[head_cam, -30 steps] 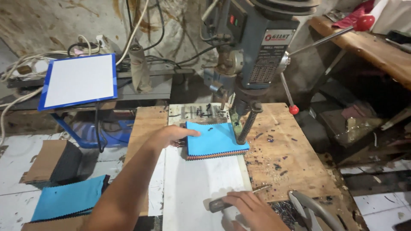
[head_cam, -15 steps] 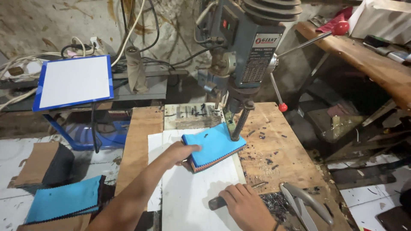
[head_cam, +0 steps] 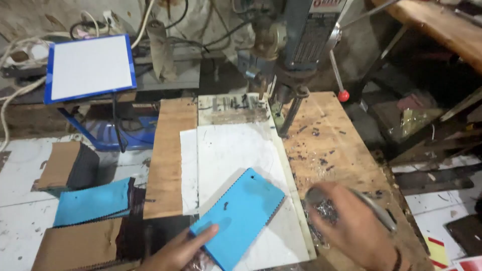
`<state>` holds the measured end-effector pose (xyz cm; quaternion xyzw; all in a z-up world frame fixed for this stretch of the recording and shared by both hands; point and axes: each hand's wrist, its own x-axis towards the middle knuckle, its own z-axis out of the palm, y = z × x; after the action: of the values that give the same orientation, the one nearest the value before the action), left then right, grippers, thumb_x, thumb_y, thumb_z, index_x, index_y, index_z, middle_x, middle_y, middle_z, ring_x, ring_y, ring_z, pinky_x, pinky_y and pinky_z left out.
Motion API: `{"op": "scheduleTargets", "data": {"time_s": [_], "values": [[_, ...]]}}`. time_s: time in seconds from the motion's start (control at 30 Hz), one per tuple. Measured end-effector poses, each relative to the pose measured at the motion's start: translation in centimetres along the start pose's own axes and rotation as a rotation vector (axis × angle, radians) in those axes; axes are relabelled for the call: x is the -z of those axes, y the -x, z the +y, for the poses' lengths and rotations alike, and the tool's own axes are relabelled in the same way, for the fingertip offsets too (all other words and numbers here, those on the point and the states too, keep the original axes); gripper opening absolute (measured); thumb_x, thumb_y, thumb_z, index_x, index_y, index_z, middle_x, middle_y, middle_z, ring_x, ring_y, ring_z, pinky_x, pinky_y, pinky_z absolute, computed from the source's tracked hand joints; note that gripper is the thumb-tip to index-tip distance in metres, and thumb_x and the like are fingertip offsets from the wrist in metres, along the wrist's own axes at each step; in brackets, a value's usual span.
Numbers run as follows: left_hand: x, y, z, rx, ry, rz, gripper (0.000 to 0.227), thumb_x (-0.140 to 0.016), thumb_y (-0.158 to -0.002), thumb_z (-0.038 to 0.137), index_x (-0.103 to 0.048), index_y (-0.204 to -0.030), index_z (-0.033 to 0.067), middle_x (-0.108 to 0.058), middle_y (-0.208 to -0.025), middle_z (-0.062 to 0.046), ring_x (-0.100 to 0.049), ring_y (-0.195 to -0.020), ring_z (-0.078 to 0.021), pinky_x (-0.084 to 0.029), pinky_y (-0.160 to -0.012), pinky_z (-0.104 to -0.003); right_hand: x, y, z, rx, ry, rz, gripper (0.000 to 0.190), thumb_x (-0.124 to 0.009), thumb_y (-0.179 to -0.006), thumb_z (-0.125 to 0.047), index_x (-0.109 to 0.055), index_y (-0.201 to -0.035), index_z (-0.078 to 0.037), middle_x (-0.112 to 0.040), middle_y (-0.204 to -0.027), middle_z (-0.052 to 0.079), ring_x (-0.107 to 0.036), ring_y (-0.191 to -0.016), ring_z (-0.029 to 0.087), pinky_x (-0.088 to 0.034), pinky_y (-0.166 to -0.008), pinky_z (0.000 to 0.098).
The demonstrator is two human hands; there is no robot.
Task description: Aligning stacks of colored material swatches, securing them with binder clips, and using a drill press to create binding holes.
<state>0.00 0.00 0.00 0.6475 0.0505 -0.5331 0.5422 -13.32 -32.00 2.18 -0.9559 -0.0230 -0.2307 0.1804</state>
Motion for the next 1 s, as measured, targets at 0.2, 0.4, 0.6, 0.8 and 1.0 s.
{"op": "scheduleTargets", "data": {"time_s": [0.2,0.4,0.6,0.8,1.0], "values": [[-0.2,4.5,3.7,0.288,-0.985,0.209,0.073,-0.03,-0.089,0.085,-0.067,-0.105,0.0238,-0.074,-0.107,0.004,-0.075,-0.103,-0.0111,-0.051,-0.097,-0.036,1.8,-4.6,-3.1,-0.009,-0.393,0.071,0.033,-0.067,-0.091,-0.012,-0.061,-0.122,-0.004,-0.077,-0.104,0.008,-0.079,-0.088,0.016,-0.072,-0.08,0.0269],[-1.4,-2.3,5.6,-0.32,-0.887,0.345,0.072,-0.051,-0.096,0.062,-0.044,-0.153,0.0186,-0.054,-0.153,-0.002,-0.059,-0.134,-0.0217,-0.052,-0.108,-0.041,-1.0,-8.3,-4.2,0.086,-0.344,0.094,0.039,-0.069,-0.094,-0.008,-0.054,-0.127,0.007,-0.074,-0.109,0.019,-0.078,-0.099,0.026,-0.071,-0.081,0.0305],[-3.2,-8.8,7.5,-0.258,-1.0,0.207,0.086,-0.062,-0.088,0.068,-0.06,-0.137,-0.0021,-0.07,-0.126,-0.022,-0.067,-0.121,-0.0389,-0.061,-0.088,-0.049,-2.9,-9.7,-5.0,-0.031,-0.407,0.093,0.043,-0.075,-0.087,-0.003,-0.061,-0.127,0.006,-0.075,-0.106,0.021,-0.075,-0.104,0.036,-0.068,-0.078,0.0411],[-2.7,-11.0,7.7,-0.173,-0.735,0.173,0.092,-0.079,-0.071,0.052,-0.06,-0.14,-0.0064,-0.06,-0.142,-0.028,-0.053,-0.138,-0.0438,-0.05,-0.106,-0.055,-2.8,-9.6,-5.4,-0.014,-0.455,0.056,0.042,-0.073,-0.087,0.0,-0.059,-0.126,0.009,-0.073,-0.104,0.023,-0.075,-0.102,0.038,-0.069,-0.079,0.0445],[-2.2,-11.5,7.4,-0.261,-0.656,0.084,0.085,-0.081,-0.072,0.044,-0.063,-0.135,-0.0113,-0.06,-0.138,-0.035,-0.051,-0.137,-0.0517,-0.047,-0.106,-0.062,-1.7,-9.0,-5.9,-0.01,-0.451,0.052,0.044,-0.072,-0.088,-0.003,-0.058,-0.128,0.009,-0.072,-0.104,0.022,-0.075,-0.103,0.038,-0.068,-0.081,0.045]]}}
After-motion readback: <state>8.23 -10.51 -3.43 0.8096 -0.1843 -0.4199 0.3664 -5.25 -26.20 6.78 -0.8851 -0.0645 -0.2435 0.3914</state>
